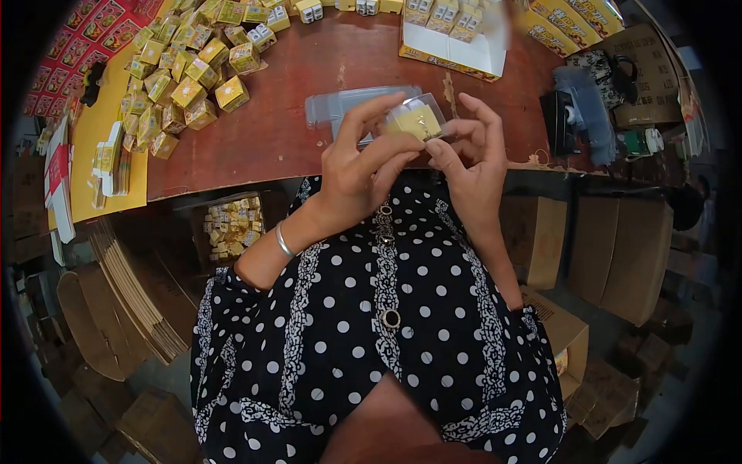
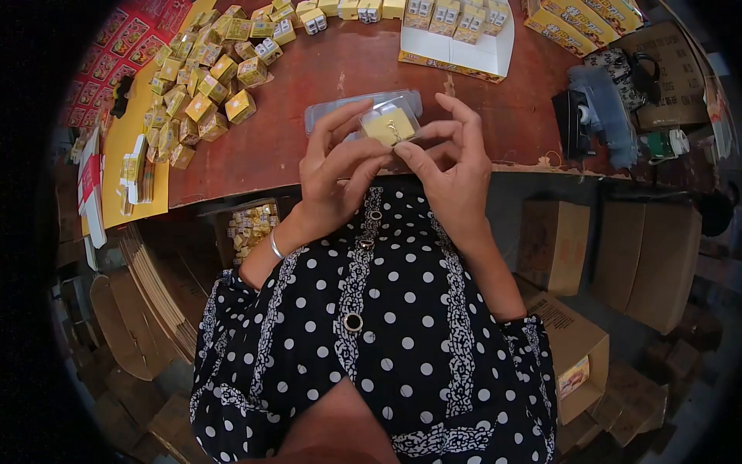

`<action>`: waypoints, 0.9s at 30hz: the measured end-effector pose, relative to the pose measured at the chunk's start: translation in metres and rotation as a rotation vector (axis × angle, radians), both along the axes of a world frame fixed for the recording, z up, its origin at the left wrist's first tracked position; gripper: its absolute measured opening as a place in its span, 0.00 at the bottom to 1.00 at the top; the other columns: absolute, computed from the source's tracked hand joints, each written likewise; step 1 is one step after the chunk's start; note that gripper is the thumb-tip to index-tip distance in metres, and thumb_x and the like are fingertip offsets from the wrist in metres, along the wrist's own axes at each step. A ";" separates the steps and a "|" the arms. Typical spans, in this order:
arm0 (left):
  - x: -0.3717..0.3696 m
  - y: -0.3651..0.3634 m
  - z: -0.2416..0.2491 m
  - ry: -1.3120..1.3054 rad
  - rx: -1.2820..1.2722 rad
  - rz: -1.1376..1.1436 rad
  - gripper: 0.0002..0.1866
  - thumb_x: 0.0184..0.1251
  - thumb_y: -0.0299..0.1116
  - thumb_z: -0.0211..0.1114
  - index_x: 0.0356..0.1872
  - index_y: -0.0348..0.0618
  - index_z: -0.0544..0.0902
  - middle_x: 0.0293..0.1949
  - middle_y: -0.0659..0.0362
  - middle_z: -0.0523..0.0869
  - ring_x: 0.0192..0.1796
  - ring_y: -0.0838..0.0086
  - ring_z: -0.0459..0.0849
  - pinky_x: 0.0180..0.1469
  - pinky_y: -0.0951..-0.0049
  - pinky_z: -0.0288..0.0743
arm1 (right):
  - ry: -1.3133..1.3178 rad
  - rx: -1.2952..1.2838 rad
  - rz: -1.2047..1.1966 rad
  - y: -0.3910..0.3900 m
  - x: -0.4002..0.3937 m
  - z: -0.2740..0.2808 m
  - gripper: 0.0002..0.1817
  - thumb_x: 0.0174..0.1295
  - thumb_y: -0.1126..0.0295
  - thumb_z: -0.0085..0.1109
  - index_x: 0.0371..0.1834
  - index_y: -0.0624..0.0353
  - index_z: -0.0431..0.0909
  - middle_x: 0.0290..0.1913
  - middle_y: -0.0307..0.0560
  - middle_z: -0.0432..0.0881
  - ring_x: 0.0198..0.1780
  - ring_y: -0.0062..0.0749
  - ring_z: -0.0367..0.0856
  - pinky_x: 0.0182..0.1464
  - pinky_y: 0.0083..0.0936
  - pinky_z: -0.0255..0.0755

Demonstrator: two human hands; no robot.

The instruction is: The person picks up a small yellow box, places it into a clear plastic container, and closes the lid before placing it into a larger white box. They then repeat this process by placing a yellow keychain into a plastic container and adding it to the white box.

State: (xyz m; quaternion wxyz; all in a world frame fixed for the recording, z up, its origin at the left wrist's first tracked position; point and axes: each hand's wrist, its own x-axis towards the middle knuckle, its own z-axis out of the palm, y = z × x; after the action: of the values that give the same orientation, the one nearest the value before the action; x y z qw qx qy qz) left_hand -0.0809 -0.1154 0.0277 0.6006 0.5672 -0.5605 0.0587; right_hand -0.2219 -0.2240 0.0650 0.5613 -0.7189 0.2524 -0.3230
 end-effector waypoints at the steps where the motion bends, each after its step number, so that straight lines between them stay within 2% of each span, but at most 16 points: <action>1: -0.001 0.000 0.002 0.107 0.013 -0.050 0.15 0.58 0.20 0.75 0.47 0.43 0.87 0.64 0.46 0.78 0.55 0.57 0.87 0.50 0.67 0.87 | 0.000 0.000 0.002 -0.004 0.000 -0.006 0.32 0.67 0.79 0.66 0.73 0.65 0.65 0.48 0.49 0.83 0.42 0.23 0.84 0.43 0.19 0.82; 3: -0.004 0.006 0.010 0.214 0.079 -0.103 0.14 0.60 0.19 0.74 0.47 0.41 0.87 0.65 0.47 0.78 0.56 0.60 0.87 0.51 0.68 0.87 | -0.080 -0.595 -0.056 -0.016 0.000 -0.016 0.29 0.64 0.79 0.69 0.69 0.64 0.71 0.58 0.54 0.79 0.53 0.28 0.83 0.51 0.23 0.83; 4: -0.005 0.007 0.012 0.320 0.145 -0.161 0.13 0.62 0.19 0.73 0.48 0.40 0.86 0.65 0.48 0.77 0.56 0.63 0.87 0.51 0.68 0.87 | -0.083 -0.595 -0.055 -0.022 0.001 -0.017 0.29 0.64 0.79 0.69 0.69 0.64 0.71 0.58 0.54 0.79 0.53 0.28 0.83 0.51 0.23 0.83; 6: -0.005 0.006 0.011 0.389 0.140 -0.194 0.13 0.62 0.18 0.73 0.48 0.39 0.86 0.66 0.49 0.76 0.57 0.65 0.86 0.52 0.69 0.88 | -0.160 -0.912 0.080 -0.032 0.002 -0.019 0.27 0.55 0.75 0.78 0.60 0.53 0.82 0.60 0.54 0.79 0.57 0.37 0.81 0.56 0.32 0.80; 7: -0.005 0.005 0.009 0.459 0.136 -0.225 0.13 0.63 0.18 0.72 0.48 0.38 0.85 0.66 0.50 0.75 0.58 0.67 0.85 0.53 0.70 0.88 | -0.160 -0.912 0.080 -0.035 0.002 -0.018 0.27 0.55 0.75 0.78 0.60 0.53 0.82 0.60 0.54 0.79 0.57 0.37 0.81 0.56 0.32 0.80; 9: -0.005 0.002 0.007 0.519 0.118 -0.258 0.14 0.63 0.17 0.71 0.49 0.38 0.84 0.66 0.51 0.74 0.60 0.67 0.84 0.54 0.70 0.87 | -0.142 -0.770 0.235 -0.040 0.005 -0.015 0.24 0.65 0.79 0.67 0.66 0.62 0.75 0.67 0.56 0.74 0.63 0.35 0.79 0.65 0.33 0.76; 10: -0.005 0.000 0.005 0.579 0.101 -0.294 0.15 0.64 0.16 0.71 0.50 0.38 0.83 0.66 0.53 0.73 0.61 0.68 0.83 0.55 0.71 0.87 | -0.146 -0.772 0.236 -0.043 0.006 -0.017 0.24 0.65 0.79 0.67 0.66 0.62 0.75 0.67 0.56 0.74 0.63 0.35 0.79 0.65 0.33 0.76; 12: -0.005 -0.004 0.000 0.676 0.076 -0.339 0.17 0.63 0.16 0.70 0.53 0.38 0.81 0.65 0.54 0.72 0.62 0.69 0.82 0.57 0.70 0.87 | -0.008 -0.417 0.373 -0.047 0.005 -0.025 0.28 0.66 0.77 0.65 0.70 0.61 0.71 0.67 0.56 0.75 0.65 0.34 0.77 0.67 0.30 0.72; 13: -0.005 -0.006 -0.001 0.777 0.049 -0.383 0.19 0.63 0.15 0.70 0.55 0.39 0.79 0.64 0.55 0.71 0.62 0.71 0.81 0.58 0.69 0.87 | -0.009 -0.419 0.372 -0.044 0.005 -0.027 0.28 0.66 0.77 0.65 0.70 0.61 0.71 0.67 0.56 0.75 0.65 0.34 0.77 0.67 0.30 0.72; 15: -0.003 -0.006 0.004 0.889 0.045 -0.375 0.22 0.63 0.17 0.72 0.56 0.39 0.78 0.64 0.56 0.71 0.60 0.71 0.82 0.59 0.69 0.85 | -0.070 0.175 0.376 -0.031 0.004 -0.030 0.35 0.64 0.75 0.66 0.75 0.59 0.65 0.62 0.54 0.78 0.66 0.32 0.75 0.65 0.25 0.71; 17: 0.000 -0.005 0.006 1.001 0.042 -0.370 0.24 0.62 0.19 0.73 0.58 0.40 0.76 0.63 0.57 0.70 0.58 0.71 0.82 0.59 0.68 0.84 | -0.030 0.118 0.357 -0.035 -0.003 -0.039 0.39 0.62 0.75 0.68 0.77 0.59 0.62 0.60 0.51 0.79 0.64 0.31 0.76 0.63 0.24 0.72; 20: 0.008 -0.004 0.010 0.873 0.150 -0.328 0.33 0.60 0.27 0.78 0.66 0.42 0.73 0.60 0.57 0.72 0.53 0.72 0.82 0.56 0.70 0.82 | 0.023 0.114 0.304 -0.041 -0.013 -0.026 0.42 0.59 0.74 0.71 0.77 0.58 0.61 0.55 0.46 0.80 0.59 0.28 0.78 0.60 0.23 0.74; 21: 0.012 0.000 0.020 0.797 0.331 -0.361 0.36 0.59 0.30 0.79 0.68 0.43 0.73 0.58 0.57 0.74 0.52 0.73 0.81 0.55 0.71 0.81 | 0.031 0.171 0.283 -0.043 -0.017 -0.016 0.42 0.58 0.75 0.72 0.77 0.58 0.62 0.54 0.44 0.80 0.56 0.26 0.79 0.58 0.23 0.75; 23: 0.018 -0.001 0.014 0.514 0.593 -0.383 0.39 0.60 0.33 0.79 0.73 0.44 0.72 0.51 0.58 0.80 0.48 0.76 0.80 0.53 0.74 0.79 | 0.142 0.054 0.343 -0.050 -0.024 -0.005 0.43 0.55 0.74 0.76 0.75 0.58 0.64 0.53 0.42 0.80 0.52 0.24 0.81 0.57 0.22 0.76; 25: 0.013 -0.006 0.016 0.506 0.656 -0.452 0.35 0.60 0.31 0.78 0.70 0.43 0.75 0.50 0.59 0.82 0.47 0.77 0.80 0.53 0.74 0.79 | 0.189 0.008 0.340 -0.053 -0.031 0.001 0.41 0.54 0.75 0.76 0.73 0.58 0.67 0.53 0.41 0.81 0.52 0.23 0.81 0.57 0.21 0.76; 27: 0.012 -0.009 0.018 0.492 0.721 -0.499 0.31 0.61 0.29 0.77 0.67 0.41 0.77 0.49 0.61 0.83 0.47 0.78 0.81 0.53 0.74 0.78 | 0.173 0.202 0.438 -0.059 -0.040 0.006 0.41 0.54 0.77 0.76 0.73 0.58 0.67 0.53 0.41 0.81 0.53 0.23 0.82 0.56 0.22 0.77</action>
State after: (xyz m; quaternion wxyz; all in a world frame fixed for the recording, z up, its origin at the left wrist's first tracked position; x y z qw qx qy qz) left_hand -0.0693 -0.1239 0.0460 0.4765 0.5843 -0.5054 -0.4196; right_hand -0.2623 -0.2833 0.0706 0.6633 -0.7216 0.1688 -0.1044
